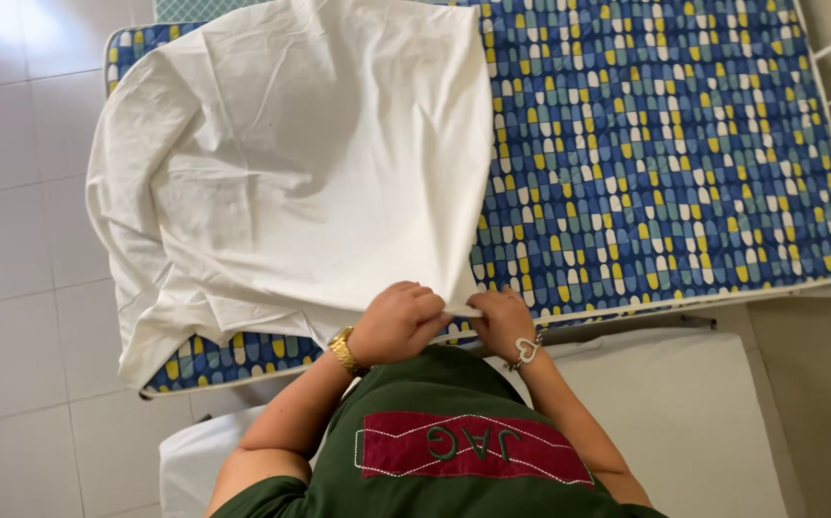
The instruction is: The person unfolds a white fitted sheet and places it over a mattress on a white metal bed frame. They proceed to stretch the sheet and tuck the corners under the mattress to secure it in place.
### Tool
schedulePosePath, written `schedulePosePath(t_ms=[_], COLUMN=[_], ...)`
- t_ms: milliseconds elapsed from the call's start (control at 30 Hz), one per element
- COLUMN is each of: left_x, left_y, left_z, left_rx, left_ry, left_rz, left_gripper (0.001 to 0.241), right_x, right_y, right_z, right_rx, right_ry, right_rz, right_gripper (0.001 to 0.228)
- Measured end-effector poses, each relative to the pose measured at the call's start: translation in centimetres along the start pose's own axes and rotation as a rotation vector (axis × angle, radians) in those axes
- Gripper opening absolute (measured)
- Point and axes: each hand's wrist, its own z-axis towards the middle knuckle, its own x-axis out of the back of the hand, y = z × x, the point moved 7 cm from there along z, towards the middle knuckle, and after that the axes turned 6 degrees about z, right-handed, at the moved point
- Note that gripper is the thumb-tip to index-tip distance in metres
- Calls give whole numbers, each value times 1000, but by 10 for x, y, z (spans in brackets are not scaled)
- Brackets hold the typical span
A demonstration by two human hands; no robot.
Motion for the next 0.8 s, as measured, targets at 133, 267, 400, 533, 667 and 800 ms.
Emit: schedulePosePath(t_ms=[133, 267, 400, 533, 667, 800], left_x=[24, 49, 48, 58, 28, 5], left_y=[-29, -44, -59, -33, -35, -26], left_z=[-14, -20, -13, 12, 15, 20], left_rx=[96, 132, 210, 76, 36, 32], left_ry=[99, 168, 131, 119, 32, -5], left_rz=[-241, -454, -382, 19, 56, -48], left_gripper=[29, 16, 18, 12, 14, 28], right_x=[17, 29, 30, 57, 73, 48], right_y=[11, 10, 41, 81, 80, 45], right_z=[-6, -9, -31, -68, -80, -68], right_rx=[-151, -334, -420, -354, -440, -305], right_ry=[31, 85, 227, 615, 825, 583], right_rz=[-94, -64, 283, 717, 843, 723], right_gripper=[14, 11, 14, 12, 13, 13])
